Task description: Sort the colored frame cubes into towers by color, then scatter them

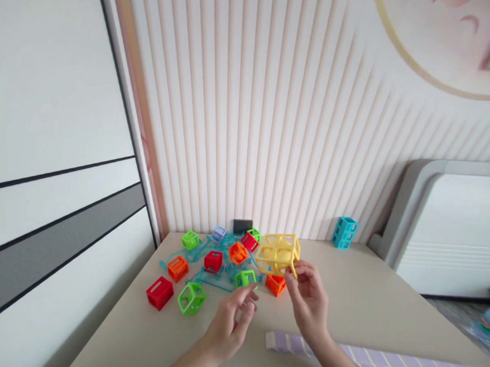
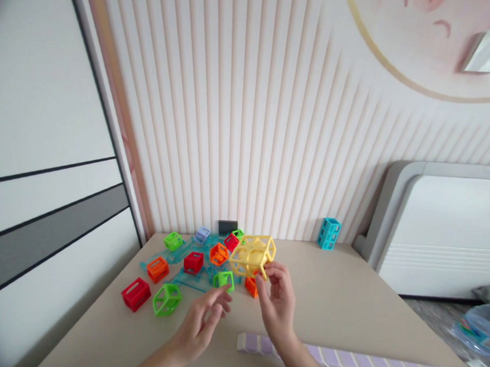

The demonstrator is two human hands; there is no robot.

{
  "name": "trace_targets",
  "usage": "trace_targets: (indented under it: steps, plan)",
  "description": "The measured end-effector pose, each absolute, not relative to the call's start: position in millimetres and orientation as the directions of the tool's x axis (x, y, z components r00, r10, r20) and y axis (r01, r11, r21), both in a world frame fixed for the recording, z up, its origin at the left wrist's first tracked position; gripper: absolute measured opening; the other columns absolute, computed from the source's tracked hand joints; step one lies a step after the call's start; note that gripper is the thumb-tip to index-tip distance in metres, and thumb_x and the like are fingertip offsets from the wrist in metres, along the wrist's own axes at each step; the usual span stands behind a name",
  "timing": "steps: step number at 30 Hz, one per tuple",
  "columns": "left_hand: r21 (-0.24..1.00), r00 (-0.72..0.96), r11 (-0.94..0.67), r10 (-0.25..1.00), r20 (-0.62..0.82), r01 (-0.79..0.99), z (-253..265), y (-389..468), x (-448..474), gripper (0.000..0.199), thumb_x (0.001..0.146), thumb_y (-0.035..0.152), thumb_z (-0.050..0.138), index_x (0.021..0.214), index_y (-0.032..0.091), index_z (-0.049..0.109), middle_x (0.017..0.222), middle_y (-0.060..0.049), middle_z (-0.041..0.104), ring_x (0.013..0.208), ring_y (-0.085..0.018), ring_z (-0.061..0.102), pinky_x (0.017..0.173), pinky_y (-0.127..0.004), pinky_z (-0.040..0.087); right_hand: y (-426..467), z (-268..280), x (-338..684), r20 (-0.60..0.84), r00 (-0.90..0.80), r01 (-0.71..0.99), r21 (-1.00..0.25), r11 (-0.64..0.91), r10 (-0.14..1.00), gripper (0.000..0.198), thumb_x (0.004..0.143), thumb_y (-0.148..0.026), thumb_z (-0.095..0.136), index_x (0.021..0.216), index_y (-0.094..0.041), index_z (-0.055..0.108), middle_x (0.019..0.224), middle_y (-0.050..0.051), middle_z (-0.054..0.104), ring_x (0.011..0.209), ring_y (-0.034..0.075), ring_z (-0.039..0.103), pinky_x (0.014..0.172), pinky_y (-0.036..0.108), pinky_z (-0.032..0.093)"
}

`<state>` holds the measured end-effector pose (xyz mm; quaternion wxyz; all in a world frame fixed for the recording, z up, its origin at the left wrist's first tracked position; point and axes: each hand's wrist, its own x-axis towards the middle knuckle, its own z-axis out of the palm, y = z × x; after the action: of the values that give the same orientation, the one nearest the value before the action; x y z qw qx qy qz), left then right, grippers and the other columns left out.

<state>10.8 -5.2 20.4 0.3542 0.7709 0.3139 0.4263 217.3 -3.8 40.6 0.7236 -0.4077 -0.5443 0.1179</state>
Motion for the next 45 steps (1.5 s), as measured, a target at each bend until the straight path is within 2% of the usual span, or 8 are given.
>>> trace_targets:
  steps: [5,10,15,18,23,27,36,45]
  plan:
    - [0.897,0.401,-0.440,0.813,0.422,-0.051,22.5,-4.9,11.6,0.057,0.103,0.059,0.031,0.124,0.022,0.069,0.096,-0.011,0.075,0.083,-0.025,0.069,0.077,-0.037,0.058,-29.5,24.4,202.5,0.718,0.134,0.140,-0.696,0.705,0.683,0.007,0.096,-0.025,0.062,0.102,-0.029,0.063,0.104,0.009,0.059,0.101,0.026,0.060,0.086,0.040,0.056]
    - [0.921,0.333,-0.175,0.895,0.296,-0.349,20.9,-4.3,12.1,0.058,0.099,0.062,0.043,0.139,0.022,0.058,0.122,-0.013,0.071,0.106,-0.032,0.068,0.080,-0.040,0.060,-26.5,16.7,212.4,0.710,-0.018,0.184,-0.690,0.700,0.704,0.009,0.096,-0.021,0.059,0.099,-0.029,0.061,0.104,0.008,0.061,0.101,0.025,0.060,0.089,0.040,0.054]
    - [0.925,0.183,-0.172,0.952,0.244,-0.339,17.5,0.4,6.8,0.061,0.094,0.051,0.062,0.146,0.021,0.050,0.137,-0.012,0.065,0.122,-0.033,0.063,0.098,-0.041,0.055,-23.6,27.4,220.1,0.664,-0.176,0.267,-0.678,0.684,0.727,0.013,0.096,-0.021,0.058,0.107,-0.028,0.059,0.112,0.009,0.064,0.106,0.026,0.063,0.093,0.041,0.053]
    - [0.933,0.150,-0.181,0.960,0.237,-0.311,18.9,3.5,4.1,0.062,0.092,0.052,0.064,0.144,0.021,0.052,0.139,-0.013,0.064,0.125,-0.034,0.062,0.100,-0.043,0.054,-22.8,26.6,218.5,0.631,-0.099,0.219,-0.741,0.635,0.770,0.019,0.098,-0.030,0.058,0.117,-0.027,0.056,0.122,0.011,0.062,0.110,0.026,0.062,0.091,0.039,0.054]
    - [0.940,0.175,-0.212,0.949,0.264,-0.269,21.8,0.5,3.3,0.063,0.090,0.050,0.068,0.143,0.020,0.051,0.139,-0.016,0.064,0.122,-0.034,0.064,0.098,-0.043,0.056,-19.5,12.0,210.9,0.457,-0.033,0.028,-0.889,0.458,0.889,0.049,0.101,-0.047,0.052,0.146,-0.030,0.040,0.135,0.012,0.062,0.113,0.027,0.067,0.093,0.043,0.057]
    - [0.941,0.237,-0.280,0.917,0.321,-0.191,18.0,-4.6,2.7,0.060,0.090,0.042,0.070,0.143,0.022,0.051,0.142,-0.015,0.060,0.127,-0.032,0.061,0.107,-0.042,0.050,-17.5,7.5,211.1,0.423,0.059,0.059,-0.906,0.420,0.904,0.055,0.097,-0.048,0.060,0.147,-0.030,0.046,0.142,0.012,0.061,0.125,0.030,0.063,0.101,0.046,0.054]
    - [0.957,0.246,-0.241,0.929,0.276,-0.161,15.0,-1.2,1.5,0.061,0.087,0.051,0.072,0.137,0.021,0.055,0.137,-0.016,0.064,0.118,-0.034,0.066,0.099,-0.043,0.055,-18.9,12.4,218.3,0.564,0.055,0.293,-0.798,0.526,0.824,0.061,0.090,-0.041,0.072,0.145,-0.025,0.052,0.138,0.012,0.066,0.123,0.031,0.064,0.099,0.042,0.056]
    - [0.949,0.268,-0.286,0.912,0.311,-0.129,21.7,-5.5,-1.5,0.055,0.089,0.053,0.068,0.131,0.021,0.055,0.132,-0.016,0.066,0.115,-0.032,0.067,0.097,-0.042,0.056,-21.8,17.4,219.6,0.594,0.002,0.322,-0.762,0.562,0.804,0.063,0.089,-0.044,0.073,0.144,-0.024,0.051,0.132,0.012,0.069,0.116,0.031,0.068,0.095,0.041,0.059]
